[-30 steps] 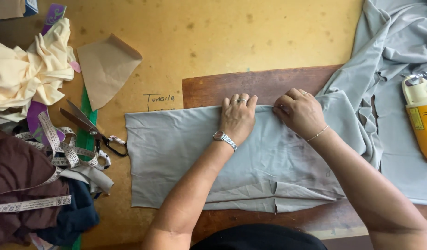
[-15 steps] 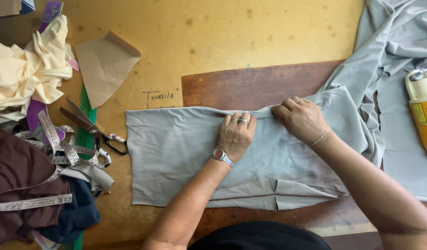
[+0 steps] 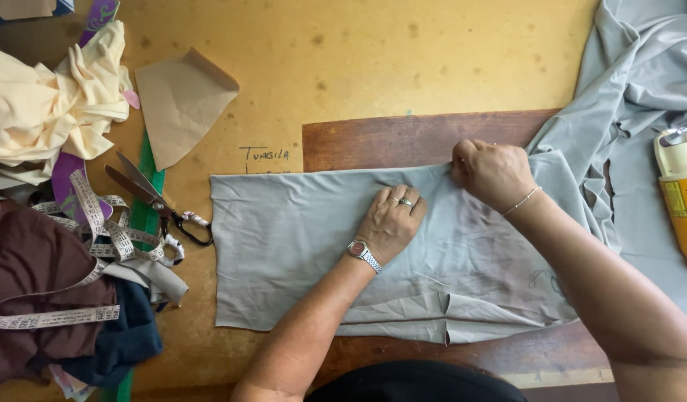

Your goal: Laying out fabric and cutting garment pieces according to patterns using an electric rotary cutter and scissors.

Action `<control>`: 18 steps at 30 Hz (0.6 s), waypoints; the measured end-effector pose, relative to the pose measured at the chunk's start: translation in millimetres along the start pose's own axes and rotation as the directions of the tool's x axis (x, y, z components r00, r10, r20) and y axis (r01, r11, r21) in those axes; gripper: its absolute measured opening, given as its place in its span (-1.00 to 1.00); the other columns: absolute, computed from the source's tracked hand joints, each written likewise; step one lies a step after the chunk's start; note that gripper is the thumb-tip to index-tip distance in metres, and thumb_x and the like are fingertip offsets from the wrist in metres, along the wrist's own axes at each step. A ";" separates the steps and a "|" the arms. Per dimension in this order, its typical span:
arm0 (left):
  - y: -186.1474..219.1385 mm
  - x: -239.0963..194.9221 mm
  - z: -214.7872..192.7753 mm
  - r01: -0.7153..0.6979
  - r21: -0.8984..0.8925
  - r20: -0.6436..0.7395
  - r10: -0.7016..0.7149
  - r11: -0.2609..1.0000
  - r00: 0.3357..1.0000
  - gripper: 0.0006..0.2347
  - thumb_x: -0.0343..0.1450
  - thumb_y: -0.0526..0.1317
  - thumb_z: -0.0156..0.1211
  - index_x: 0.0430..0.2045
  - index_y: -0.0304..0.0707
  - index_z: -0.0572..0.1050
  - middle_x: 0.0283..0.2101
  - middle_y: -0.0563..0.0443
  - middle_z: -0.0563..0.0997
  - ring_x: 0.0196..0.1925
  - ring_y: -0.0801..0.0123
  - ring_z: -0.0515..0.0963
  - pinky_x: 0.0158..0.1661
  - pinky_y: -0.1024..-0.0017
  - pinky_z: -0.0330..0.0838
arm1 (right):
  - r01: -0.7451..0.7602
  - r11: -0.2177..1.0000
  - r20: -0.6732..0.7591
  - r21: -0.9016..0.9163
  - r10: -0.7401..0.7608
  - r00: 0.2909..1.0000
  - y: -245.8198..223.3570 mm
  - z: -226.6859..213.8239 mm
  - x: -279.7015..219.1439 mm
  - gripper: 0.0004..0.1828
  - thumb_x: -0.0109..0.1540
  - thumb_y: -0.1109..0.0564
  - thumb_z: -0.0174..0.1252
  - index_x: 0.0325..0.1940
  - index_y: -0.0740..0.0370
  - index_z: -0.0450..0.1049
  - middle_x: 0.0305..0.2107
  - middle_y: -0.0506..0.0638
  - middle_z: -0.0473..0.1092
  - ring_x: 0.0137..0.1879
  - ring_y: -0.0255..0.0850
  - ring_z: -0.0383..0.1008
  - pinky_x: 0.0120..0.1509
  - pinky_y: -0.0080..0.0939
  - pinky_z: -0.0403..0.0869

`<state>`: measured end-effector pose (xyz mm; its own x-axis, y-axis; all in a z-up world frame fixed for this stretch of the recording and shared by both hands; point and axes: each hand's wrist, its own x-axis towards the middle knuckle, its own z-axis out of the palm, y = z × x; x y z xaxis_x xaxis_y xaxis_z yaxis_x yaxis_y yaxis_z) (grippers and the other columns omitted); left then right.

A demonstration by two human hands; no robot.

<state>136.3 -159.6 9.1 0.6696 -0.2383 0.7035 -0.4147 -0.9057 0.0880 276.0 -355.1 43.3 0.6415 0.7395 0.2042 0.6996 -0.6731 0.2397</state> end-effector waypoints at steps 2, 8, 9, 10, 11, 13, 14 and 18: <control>-0.4 -4.8 8.7 0.031 0.005 0.049 -0.031 1.000 0.998 -0.95 0.37 -0.38 0.06 -0.45 -0.25 0.48 -0.37 -0.09 0.44 -0.17 0.11 0.50 -0.21 0.28 0.37 | -0.049 0.999 0.076 -0.021 0.051 0.996 -2.1 13.9 4.9 -0.83 0.25 -0.15 0.08 -0.29 -0.09 0.38 -0.55 -0.15 0.42 -0.41 -0.14 0.58 -0.35 -0.13 0.52; 4.1 -3.1 3.8 0.324 0.096 0.275 -0.338 0.941 0.900 -0.57 0.33 -0.05 0.25 0.01 -0.29 0.47 0.17 -0.24 0.49 0.34 -0.18 0.35 0.28 -0.26 0.08 | -0.242 0.970 0.242 0.022 0.230 0.943 -28.2 22.9 -0.7 -0.83 0.35 -0.10 -0.08 -0.07 -0.07 0.31 -0.47 -0.08 0.50 -0.33 0.03 0.65 -0.28 0.06 0.56; 4.6 -2.6 2.9 0.376 0.098 0.322 -0.387 0.921 0.864 -0.54 0.33 -0.02 0.24 0.06 -0.30 0.47 0.23 -0.24 0.48 0.40 -0.20 0.30 0.33 -0.32 -0.02 | -0.279 0.959 0.196 0.048 0.264 0.944 -37.4 15.7 -6.4 -0.82 0.39 -0.05 -0.09 0.08 -0.16 0.31 -0.41 -0.10 0.49 -0.28 0.04 0.66 -0.24 0.08 0.57; 4.1 -3.2 -0.1 0.376 0.095 0.323 -0.386 0.922 0.864 -0.54 0.33 -0.02 0.24 0.06 -0.30 0.47 0.23 -0.24 0.48 0.40 -0.20 0.30 0.33 -0.32 -0.02 | -0.280 0.959 0.197 0.046 0.266 0.944 -50.1 16.8 -18.3 -0.82 0.39 -0.05 -0.09 0.08 -0.16 0.31 -0.41 -0.10 0.49 -0.28 0.04 0.66 -0.24 0.08 0.57; 2.1 -2.4 -2.4 0.381 0.086 0.345 -0.386 0.921 0.855 -0.53 0.34 -0.01 0.25 0.07 -0.29 0.46 0.26 -0.21 0.47 0.42 -0.18 0.28 0.34 -0.35 -0.06 | -0.226 0.966 0.068 0.128 0.219 0.973 -61.8 18.2 -28.0 -0.79 0.30 -0.04 0.03 0.03 -0.19 0.39 -0.33 -0.14 0.46 -0.18 -0.03 0.59 -0.18 -0.04 0.53; -4.0 -4.7 -3.6 0.385 0.074 0.368 -0.384 0.920 0.847 -0.52 0.34 0.00 0.25 0.09 -0.28 0.45 0.29 -0.19 0.46 0.43 -0.16 0.27 0.35 -0.37 -0.11 | -0.164 0.966 -0.065 0.200 0.180 0.982 -68.7 13.7 -46.5 -0.75 0.21 -0.02 0.15 -0.02 -0.22 0.47 -0.24 -0.18 0.42 -0.08 -0.10 0.52 -0.12 -0.15 0.49; -8.2 -7.9 -2.6 0.370 0.061 0.395 -0.363 0.927 0.844 -0.50 0.38 0.04 0.18 0.14 -0.28 0.42 0.33 -0.19 0.41 0.47 -0.13 0.22 0.38 -0.34 -0.11 | -0.200 0.951 -0.076 0.237 0.223 0.972 -64.2 7.9 -55.3 -0.68 0.22 -0.06 0.17 0.07 -0.17 0.49 -0.10 -0.14 0.43 0.02 -0.06 0.47 0.00 -0.10 0.44; -12.4 -20.2 4.2 0.285 0.005 0.397 -0.264 0.958 0.879 -0.51 0.47 0.03 0.08 0.18 -0.36 0.41 0.38 -0.26 0.37 0.52 -0.09 0.15 0.43 -0.18 -0.10 | -0.334 0.921 -0.014 0.202 0.344 0.939 -29.2 -3.1 -87.1 -0.51 0.24 -0.07 0.20 0.28 -0.07 0.49 0.15 -0.05 0.40 0.27 0.02 0.39 0.24 -0.01 0.36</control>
